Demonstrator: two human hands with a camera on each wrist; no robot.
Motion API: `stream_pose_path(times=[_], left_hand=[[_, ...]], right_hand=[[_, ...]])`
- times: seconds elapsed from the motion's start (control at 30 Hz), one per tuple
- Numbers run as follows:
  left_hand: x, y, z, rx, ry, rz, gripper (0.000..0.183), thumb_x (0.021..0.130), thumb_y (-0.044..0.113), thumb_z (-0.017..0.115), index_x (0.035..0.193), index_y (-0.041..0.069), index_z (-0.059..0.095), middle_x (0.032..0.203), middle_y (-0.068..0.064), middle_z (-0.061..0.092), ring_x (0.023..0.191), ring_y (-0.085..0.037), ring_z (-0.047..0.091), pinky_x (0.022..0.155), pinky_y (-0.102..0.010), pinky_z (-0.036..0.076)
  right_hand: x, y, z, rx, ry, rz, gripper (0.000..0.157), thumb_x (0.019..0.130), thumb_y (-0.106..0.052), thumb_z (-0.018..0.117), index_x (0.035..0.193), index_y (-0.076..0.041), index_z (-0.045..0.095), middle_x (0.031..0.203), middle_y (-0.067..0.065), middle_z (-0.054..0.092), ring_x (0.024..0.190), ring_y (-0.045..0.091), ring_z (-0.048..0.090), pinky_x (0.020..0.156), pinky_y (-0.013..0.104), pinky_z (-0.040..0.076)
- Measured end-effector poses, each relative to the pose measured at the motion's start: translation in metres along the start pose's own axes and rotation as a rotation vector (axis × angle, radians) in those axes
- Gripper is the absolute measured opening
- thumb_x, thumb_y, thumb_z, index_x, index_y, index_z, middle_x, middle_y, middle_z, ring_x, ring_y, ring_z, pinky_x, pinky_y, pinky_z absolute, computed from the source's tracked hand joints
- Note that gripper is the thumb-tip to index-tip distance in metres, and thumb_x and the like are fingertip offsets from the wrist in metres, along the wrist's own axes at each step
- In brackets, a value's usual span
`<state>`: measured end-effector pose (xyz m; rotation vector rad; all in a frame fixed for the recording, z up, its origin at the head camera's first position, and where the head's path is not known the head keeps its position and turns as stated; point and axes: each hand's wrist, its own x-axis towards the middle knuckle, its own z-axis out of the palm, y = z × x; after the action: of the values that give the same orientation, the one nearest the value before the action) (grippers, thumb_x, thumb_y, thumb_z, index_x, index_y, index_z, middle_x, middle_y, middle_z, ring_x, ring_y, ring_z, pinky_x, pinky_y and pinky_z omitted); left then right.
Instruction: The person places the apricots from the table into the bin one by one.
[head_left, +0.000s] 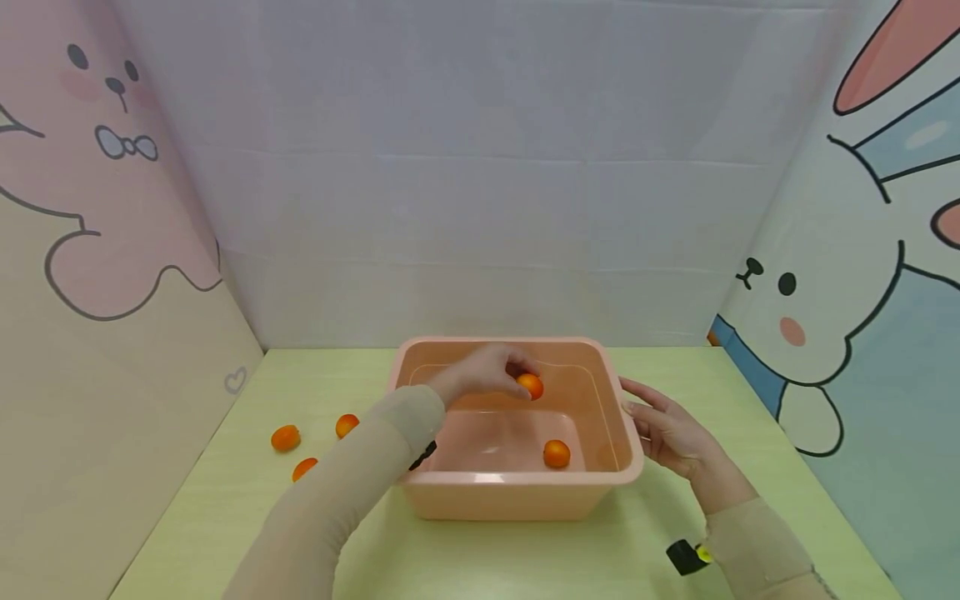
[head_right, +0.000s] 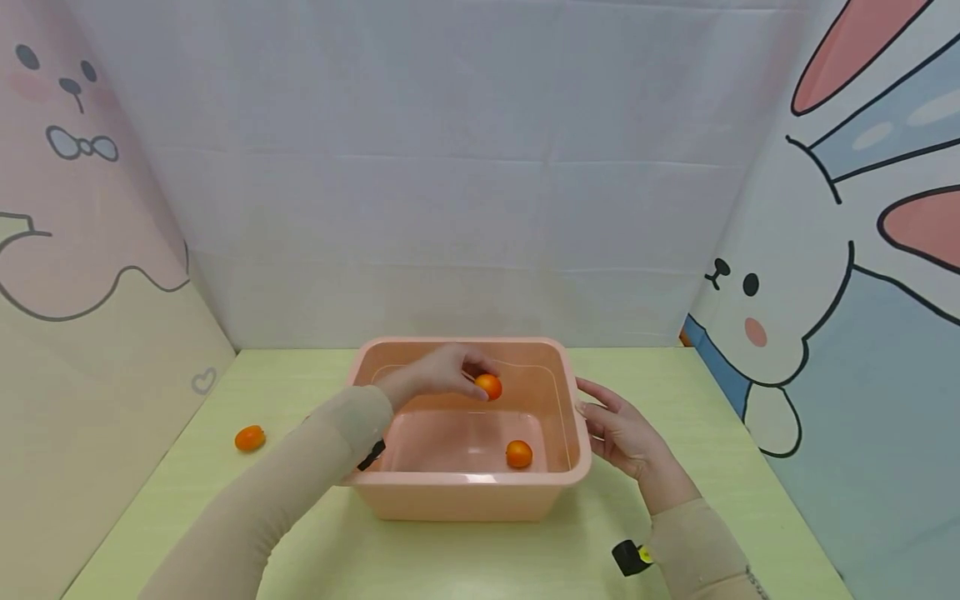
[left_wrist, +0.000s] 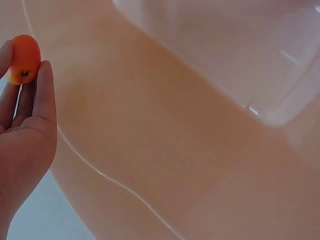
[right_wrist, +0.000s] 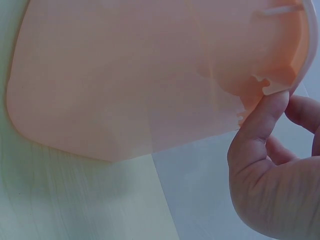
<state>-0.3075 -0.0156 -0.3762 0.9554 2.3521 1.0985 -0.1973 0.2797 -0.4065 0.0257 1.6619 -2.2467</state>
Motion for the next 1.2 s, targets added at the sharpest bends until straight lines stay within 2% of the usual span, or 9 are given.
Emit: stream_pose_path(times=[0.3,0.57,0.77,0.87,1.07,1.2], left_hand=[[0.0018,-0.0032,0.0047,-0.015,-0.012,-0.025,0.032,0.084,0.004,0.079,0.115,0.003,0.071,0.105,-0.003,0.070,0.092,-0.017,0.064,0.083,-0.023,0.055],[0.0002,-0.0062,0.0053,-0.086,-0.058,-0.088,0.028,0.084,0.005,0.079,0.110,0.009,0.073,0.101,0.001,0.070,0.096,-0.023,0.063,0.082,-0.025,0.055],[-0.0001,-0.0090,0.0054,-0.076,-0.063,-0.118,0.027,0.083,0.005,0.080,0.109,0.009,0.073,0.099,0.001,0.069,0.098,-0.026,0.062,0.082,-0.026,0.055],[0.0001,-0.0089,0.0055,-0.056,-0.065,-0.113,0.030,0.083,0.005,0.080,0.112,0.005,0.072,0.103,-0.003,0.070,0.099,-0.025,0.063,0.083,-0.026,0.055],[0.0008,-0.0097,0.0048,-0.051,-0.067,-0.096,0.041,0.085,0.002,0.077,0.123,-0.006,0.064,0.124,-0.020,0.064,0.104,-0.024,0.065,0.089,-0.027,0.054],[0.0001,-0.0091,0.0033,-0.045,-0.055,-0.099,0.042,0.086,0.003,0.076,0.125,-0.005,0.064,0.125,-0.020,0.064,0.105,-0.025,0.065,0.090,-0.029,0.054]], right_hand=[[-0.0008,-0.0003,-0.0012,-0.009,-0.002,-0.005,0.027,0.103,-0.016,0.055,0.122,-0.033,0.065,0.111,-0.001,0.071,0.089,0.014,0.070,0.077,0.028,0.058],[0.0000,0.0018,-0.0039,0.019,-0.103,-0.050,0.030,0.105,-0.014,0.050,0.121,-0.033,0.067,0.108,0.000,0.072,0.088,0.012,0.070,0.073,0.026,0.058],[0.0003,0.0022,-0.0038,0.022,-0.109,-0.054,0.030,0.105,-0.014,0.051,0.121,-0.033,0.067,0.108,0.000,0.072,0.088,0.012,0.070,0.072,0.025,0.058],[0.0001,0.0022,-0.0034,0.022,-0.105,-0.050,0.030,0.105,-0.014,0.051,0.121,-0.033,0.067,0.107,0.000,0.072,0.088,0.012,0.070,0.072,0.026,0.058],[0.0007,0.0021,-0.0029,0.024,-0.090,-0.042,0.029,0.104,-0.014,0.052,0.120,-0.033,0.067,0.108,0.000,0.072,0.089,0.013,0.070,0.074,0.027,0.058],[0.0018,0.0023,-0.0027,0.023,-0.083,-0.038,0.028,0.104,-0.014,0.052,0.120,-0.033,0.067,0.108,0.000,0.072,0.089,0.013,0.070,0.074,0.027,0.059]])
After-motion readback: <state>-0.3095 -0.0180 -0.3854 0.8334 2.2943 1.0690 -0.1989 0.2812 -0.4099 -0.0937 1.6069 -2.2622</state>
